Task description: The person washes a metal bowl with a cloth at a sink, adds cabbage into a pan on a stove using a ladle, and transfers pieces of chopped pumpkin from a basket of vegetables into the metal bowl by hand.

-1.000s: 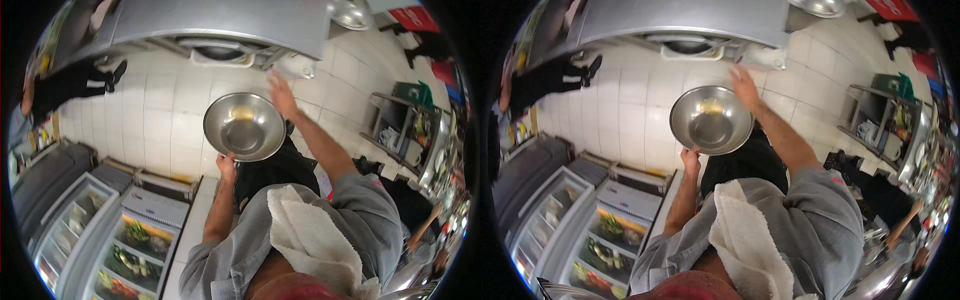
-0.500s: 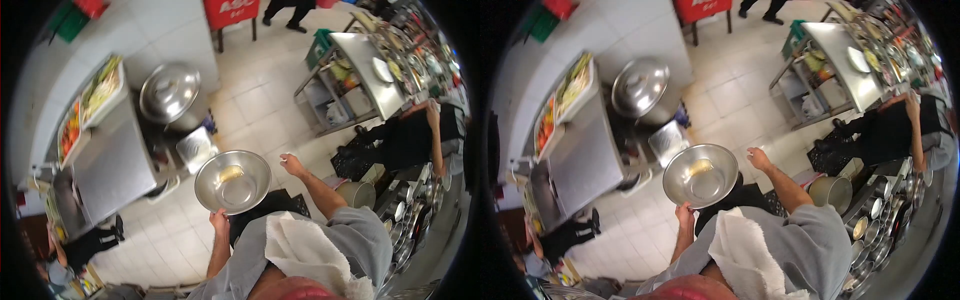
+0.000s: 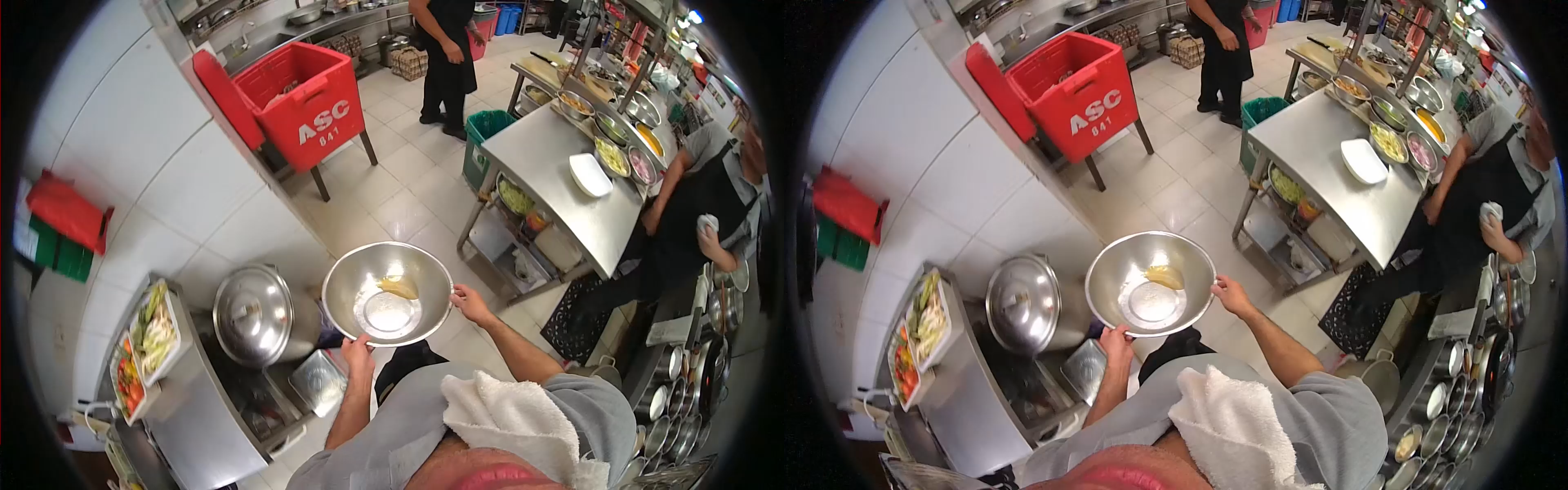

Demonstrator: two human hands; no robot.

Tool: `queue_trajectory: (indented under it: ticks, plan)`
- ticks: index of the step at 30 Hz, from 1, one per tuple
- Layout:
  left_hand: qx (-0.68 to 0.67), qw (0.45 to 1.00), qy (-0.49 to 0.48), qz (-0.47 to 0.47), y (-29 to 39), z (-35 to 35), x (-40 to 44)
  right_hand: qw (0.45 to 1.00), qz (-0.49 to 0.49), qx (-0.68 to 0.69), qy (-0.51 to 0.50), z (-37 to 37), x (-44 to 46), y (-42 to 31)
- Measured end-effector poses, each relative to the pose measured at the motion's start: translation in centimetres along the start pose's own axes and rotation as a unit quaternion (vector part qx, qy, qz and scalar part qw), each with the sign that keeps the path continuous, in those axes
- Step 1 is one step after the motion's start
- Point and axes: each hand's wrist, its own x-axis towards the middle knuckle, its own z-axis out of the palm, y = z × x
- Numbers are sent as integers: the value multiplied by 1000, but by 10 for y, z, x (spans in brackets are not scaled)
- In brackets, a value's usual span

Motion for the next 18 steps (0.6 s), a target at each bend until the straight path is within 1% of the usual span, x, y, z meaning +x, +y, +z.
queue_trajectory:
  ticks: [2, 3, 5, 7, 9, 10, 11, 13, 14, 15, 18]
  plan:
    - [29, 1000, -5, -1, 12, 42, 43, 996, 86, 20, -1, -17, 31, -38]
    - [51, 998, -21, -2, 23, 66, 61, 996, 84, 22, 2, -22, 48, -53]
    - [45, 998, -34, -20, 41, 113, 96, 994, 103, 19, 12, -38, 86, -76]
    - [44, 997, -51, -30, 55, 163, 128, 994, 105, 18, 25, -53, 133, -76]
    - [47, 996, -63, -37, 67, 209, 163, 994, 83, 12, 74, -65, 180, -81]
    - [46, 995, -73, -40, 70, 231, 181, 992, 87, 57, 73, -74, 202, -88]
    - [46, 995, -82, -42, 71, 255, 201, 991, 89, 62, 72, -76, 226, -87]
    - [47, 994, -88, -35, 81, 309, 236, 984, 96, 74, 131, -89, 281, -87]
    - [49, 993, -107, -22, 85, 335, 253, 983, 84, 90, 136, -96, 311, -84]
    - [55, 991, -122, -12, 86, 351, 264, 982, 91, 94, 134, -102, 327, -87]
    - [66, 993, -99, -27, 104, 422, 297, 983, 59, 70, 160, -145, 406, -134]
